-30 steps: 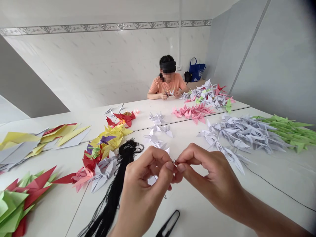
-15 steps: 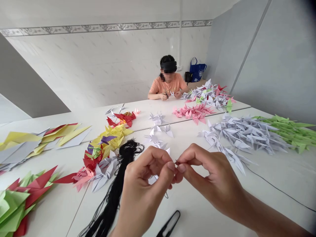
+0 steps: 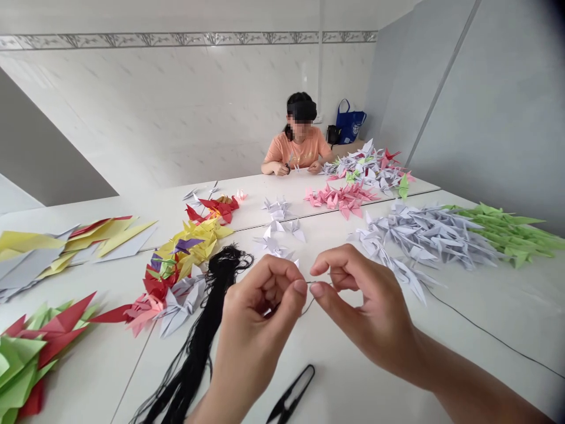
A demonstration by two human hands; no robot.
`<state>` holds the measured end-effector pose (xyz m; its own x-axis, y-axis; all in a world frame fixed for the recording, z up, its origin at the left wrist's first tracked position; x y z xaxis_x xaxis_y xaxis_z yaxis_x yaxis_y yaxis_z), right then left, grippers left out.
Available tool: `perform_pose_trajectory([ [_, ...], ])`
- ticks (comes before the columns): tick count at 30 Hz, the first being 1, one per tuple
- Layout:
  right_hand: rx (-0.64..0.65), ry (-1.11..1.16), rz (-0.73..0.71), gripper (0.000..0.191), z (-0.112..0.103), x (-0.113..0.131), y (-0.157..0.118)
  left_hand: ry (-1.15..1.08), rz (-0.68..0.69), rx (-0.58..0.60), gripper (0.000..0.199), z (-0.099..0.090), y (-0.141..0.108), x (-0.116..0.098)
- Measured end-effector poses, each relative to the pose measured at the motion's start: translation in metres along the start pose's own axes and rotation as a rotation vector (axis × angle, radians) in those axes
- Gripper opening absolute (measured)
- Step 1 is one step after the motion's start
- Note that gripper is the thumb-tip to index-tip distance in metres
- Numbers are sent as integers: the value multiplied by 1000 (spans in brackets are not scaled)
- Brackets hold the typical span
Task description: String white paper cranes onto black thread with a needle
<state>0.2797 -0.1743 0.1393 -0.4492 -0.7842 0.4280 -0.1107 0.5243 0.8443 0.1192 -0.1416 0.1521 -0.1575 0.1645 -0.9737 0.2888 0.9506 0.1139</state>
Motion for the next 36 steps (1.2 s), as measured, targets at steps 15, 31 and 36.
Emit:
perform_pose_trajectory([
  [15,-9,-200,-320,15,-4,1,5,-151,-99,-17,21,7,-3,-5],
  [31,-52,-415,-507,21,0,-2,5,-306,-222,100,27,5,-1,-3],
  [36,-11,-414,-468,17,-4,1,6,-215,-185,30,25,8,-4,-8],
])
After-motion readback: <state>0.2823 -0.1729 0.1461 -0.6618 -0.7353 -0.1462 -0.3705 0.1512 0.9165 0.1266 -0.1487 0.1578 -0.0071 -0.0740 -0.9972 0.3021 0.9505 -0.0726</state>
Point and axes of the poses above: each hand's wrist, its own y-axis towards the middle knuckle, its own z-axis out of the palm, x = y × z, the point moved 1 cm from there along y, towards the middle knuckle, and after that the axes turned 14 degrees about -z, right-handed, at the moved point
